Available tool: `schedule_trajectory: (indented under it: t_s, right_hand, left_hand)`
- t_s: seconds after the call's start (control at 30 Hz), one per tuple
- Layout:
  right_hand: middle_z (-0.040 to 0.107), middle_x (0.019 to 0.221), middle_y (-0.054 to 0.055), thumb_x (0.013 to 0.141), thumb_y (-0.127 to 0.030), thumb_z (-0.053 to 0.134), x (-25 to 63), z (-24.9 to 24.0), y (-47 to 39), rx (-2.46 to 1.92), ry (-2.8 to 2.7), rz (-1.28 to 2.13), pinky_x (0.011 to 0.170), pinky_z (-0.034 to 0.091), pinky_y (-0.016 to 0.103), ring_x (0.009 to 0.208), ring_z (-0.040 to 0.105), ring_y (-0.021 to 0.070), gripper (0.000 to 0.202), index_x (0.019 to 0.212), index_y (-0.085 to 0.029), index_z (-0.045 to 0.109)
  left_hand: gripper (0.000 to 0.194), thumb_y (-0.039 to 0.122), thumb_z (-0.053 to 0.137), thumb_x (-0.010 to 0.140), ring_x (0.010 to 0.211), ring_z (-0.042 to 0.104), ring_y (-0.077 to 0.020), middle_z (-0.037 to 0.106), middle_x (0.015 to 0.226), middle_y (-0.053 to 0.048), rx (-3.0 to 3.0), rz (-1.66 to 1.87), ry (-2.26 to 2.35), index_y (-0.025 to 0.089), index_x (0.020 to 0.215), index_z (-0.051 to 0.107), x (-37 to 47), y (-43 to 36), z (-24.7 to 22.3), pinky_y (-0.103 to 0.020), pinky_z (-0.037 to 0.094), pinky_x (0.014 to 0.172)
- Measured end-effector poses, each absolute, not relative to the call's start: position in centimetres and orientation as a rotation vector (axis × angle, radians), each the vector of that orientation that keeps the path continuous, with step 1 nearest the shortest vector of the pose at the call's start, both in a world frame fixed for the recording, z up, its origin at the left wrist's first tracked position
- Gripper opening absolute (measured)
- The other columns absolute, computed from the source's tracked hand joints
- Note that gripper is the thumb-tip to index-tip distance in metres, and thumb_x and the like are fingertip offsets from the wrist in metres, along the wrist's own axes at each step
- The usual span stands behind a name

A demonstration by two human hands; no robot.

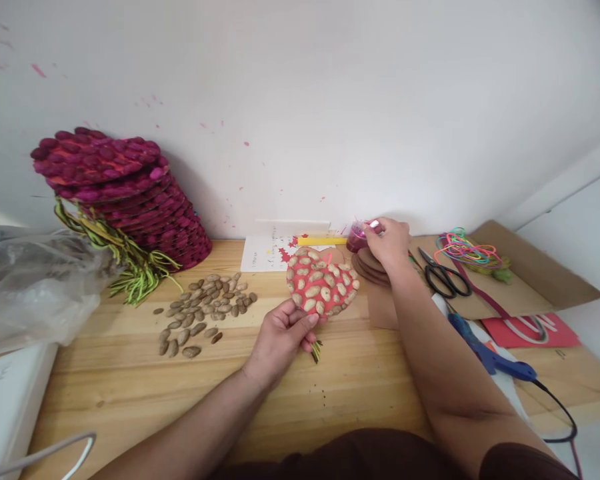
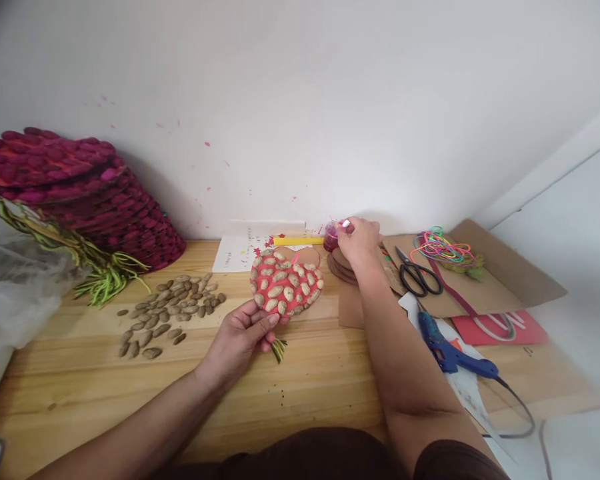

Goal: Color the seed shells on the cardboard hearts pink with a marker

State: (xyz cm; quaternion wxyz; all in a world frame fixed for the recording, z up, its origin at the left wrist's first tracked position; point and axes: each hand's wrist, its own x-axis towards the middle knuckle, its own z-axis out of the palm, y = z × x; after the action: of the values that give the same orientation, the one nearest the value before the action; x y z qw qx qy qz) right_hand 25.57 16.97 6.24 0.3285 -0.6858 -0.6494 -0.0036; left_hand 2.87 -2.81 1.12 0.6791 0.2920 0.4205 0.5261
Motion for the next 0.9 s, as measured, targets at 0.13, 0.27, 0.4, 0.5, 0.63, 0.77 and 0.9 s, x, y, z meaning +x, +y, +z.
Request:
schedule_trajectory:
  t_s: [0.13,0.27,0.4,0.5,0.63,0.77,0.9]
  right_hand:
    - [0.076,0.093,0.011,0.089,-0.043,0.059,25.53,6.46,16.84,-1.734,-1.675,0.005,0.092,0.044,0.048,0.101,0.06,0.033,0.028,0.095,-0.022,0.077]
    - [0.077,0.09,0.011,0.085,-0.047,0.063,25.55,6.45,16.87,-1.76,-1.689,0.01,0.09,0.045,0.048,0.095,0.062,0.0332,0.029,0.09,-0.022,0.077]
    - [0.078,0.09,0.011,0.085,-0.046,0.062,25.9,6.27,17.04,-1.72,-1.649,0.022,0.086,0.047,0.046,0.093,0.062,0.0324,0.03,0.09,-0.022,0.078]
    - [0.078,0.087,0.01,0.086,-0.047,0.06,26.23,6.03,17.26,-1.711,-1.632,0.017,0.082,0.047,0.043,0.092,0.063,0.0315,0.03,0.09,-0.023,0.078]
    - [0.077,0.086,0.009,0.088,-0.048,0.06,26.36,5.78,17.5,-1.714,-1.613,0.008,0.082,0.047,0.043,0.093,0.063,0.0309,0.032,0.092,-0.023,0.078]
    - [0.077,0.085,0.009,0.088,-0.047,0.061,26.24,5.83,17.47,-1.723,-1.613,0.027,0.084,0.048,0.044,0.094,0.063,0.0313,0.029,0.091,-0.023,0.077]
    - [0.076,0.087,0.009,0.087,-0.046,0.061,26.16,5.94,17.35,-1.717,-1.622,0.037,0.086,0.048,0.046,0.095,0.063,0.0319,0.028,0.09,-0.023,0.077]
  left_hand:
    - [0.058,0.047,0.096,0.065,0.05,0.057,-0.0068,0.079,0.085,-0.009,0.657,1.202,0.941,0.012,0.105,0.073,2.92,-2.73,1.2,-0.017,0.047,0.043]
    - [0.059,0.046,0.096,0.066,0.05,0.058,-0.0065,0.08,0.087,-0.009,0.653,1.215,0.932,0.011,0.108,0.072,2.85,-2.71,1.37,-0.016,0.047,0.043]
    - [0.061,0.046,0.096,0.066,0.049,0.058,-0.0066,0.08,0.089,-0.01,0.633,1.213,0.926,0.011,0.11,0.071,2.75,-2.69,1.36,-0.017,0.047,0.042]
    - [0.059,0.044,0.097,0.066,0.048,0.058,-0.0061,0.08,0.088,-0.01,0.618,1.217,0.934,0.011,0.107,0.072,2.69,-2.65,1.23,-0.016,0.046,0.041]
    - [0.058,0.043,0.098,0.063,0.047,0.059,-0.0065,0.08,0.087,-0.009,0.581,1.218,0.94,0.011,0.105,0.073,2.67,-2.64,1.3,-0.016,0.047,0.041]
    - [0.057,0.043,0.099,0.061,0.046,0.06,-0.0069,0.081,0.086,-0.009,0.539,1.226,0.955,0.012,0.1,0.072,2.7,-2.69,1.57,-0.017,0.048,0.041]
    - [0.056,0.043,0.099,0.061,0.046,0.06,-0.0066,0.081,0.088,-0.01,0.536,1.218,0.93,0.011,0.1,0.073,2.76,-2.71,1.71,-0.016,0.048,0.04]
